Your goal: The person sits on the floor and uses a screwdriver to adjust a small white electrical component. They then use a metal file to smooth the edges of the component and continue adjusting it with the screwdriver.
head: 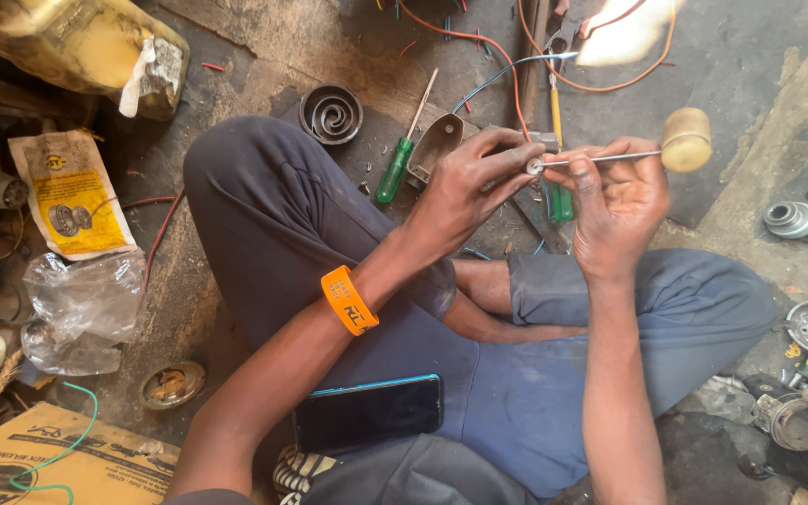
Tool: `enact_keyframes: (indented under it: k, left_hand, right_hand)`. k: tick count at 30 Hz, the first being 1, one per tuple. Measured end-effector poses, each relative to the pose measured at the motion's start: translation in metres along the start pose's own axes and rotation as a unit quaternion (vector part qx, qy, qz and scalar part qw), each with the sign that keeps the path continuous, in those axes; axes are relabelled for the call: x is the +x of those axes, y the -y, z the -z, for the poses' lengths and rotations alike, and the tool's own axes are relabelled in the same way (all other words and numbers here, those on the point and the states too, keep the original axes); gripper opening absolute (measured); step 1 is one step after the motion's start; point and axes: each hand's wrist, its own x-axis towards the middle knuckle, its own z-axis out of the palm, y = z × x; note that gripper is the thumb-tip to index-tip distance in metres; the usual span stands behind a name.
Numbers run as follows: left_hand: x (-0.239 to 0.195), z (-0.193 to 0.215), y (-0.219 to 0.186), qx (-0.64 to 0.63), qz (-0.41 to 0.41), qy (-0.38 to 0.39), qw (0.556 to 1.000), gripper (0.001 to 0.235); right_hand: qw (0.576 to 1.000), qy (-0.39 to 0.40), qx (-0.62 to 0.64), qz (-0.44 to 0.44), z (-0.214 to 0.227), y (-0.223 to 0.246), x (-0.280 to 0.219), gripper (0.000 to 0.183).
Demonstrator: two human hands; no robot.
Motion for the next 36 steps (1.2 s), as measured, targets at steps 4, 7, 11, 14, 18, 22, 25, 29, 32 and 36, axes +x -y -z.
enact_keyframes:
  k: [4, 7, 11, 14, 18, 22, 25, 29, 32, 36]
  left_hand:
    - [-0.001, 0.001, 0.002, 0.005, -0.018, 0.001, 1.0, 0.036]
    - [-0.001, 0.002, 0.003, -0.009, -0.016, 0.003, 1.0, 0.038]
    - [-0.001, 0.002, 0.003, 0.0, -0.017, 0.003, 1.0, 0.038]
    - [0.0, 0.003, 0.002, -0.015, -0.017, 0.006, 1.0, 0.038]
    - [0.004, 0.008, -0.006, -0.035, -0.022, 0.011, 0.999, 0.036]
    - [0.003, 0.018, -0.025, -0.06, -0.023, 0.019, 0.998, 0.038]
    - [0.004, 0.025, -0.04, -0.085, -0.027, 0.02, 0.996, 0.038]
    - [0.009, 0.035, -0.051, -0.103, -0.058, 0.021, 0.993, 0.038]
    - [0.014, 0.047, -0.05, -0.06, -0.201, 0.036, 0.977, 0.036]
    - [0.016, 0.045, -0.048, -0.085, -0.155, 0.038, 0.984, 0.036]
  right_hand:
    - [1.0, -0.005, -0.004, -0.001, 0.0, 0.001, -0.002, 0.021]
    - [1.0, -0.006, -0.006, 0.001, -0.001, 0.003, -0.002, 0.022]
    - [0.999, 0.006, -0.028, 0.016, 0.0, 0.006, -0.005, 0.021]
    - [0.999, 0.001, -0.028, 0.031, 0.001, 0.006, -0.006, 0.023]
    - [0.999, -0.016, -0.018, 0.044, 0.003, 0.009, -0.01, 0.024]
    - [0.997, -0.047, 0.048, 0.038, 0.012, 0.019, -0.019, 0.025]
    - [0.994, -0.073, 0.061, 0.048, 0.023, 0.026, -0.026, 0.024]
    - [0.991, -0.089, 0.091, 0.048, 0.038, 0.027, -0.035, 0.022]
    - [0.99, -0.098, 0.098, 0.037, 0.046, 0.023, -0.041, 0.018]
    - [0.989, -0.111, 0.098, 0.019, 0.055, 0.017, -0.047, 0.015]
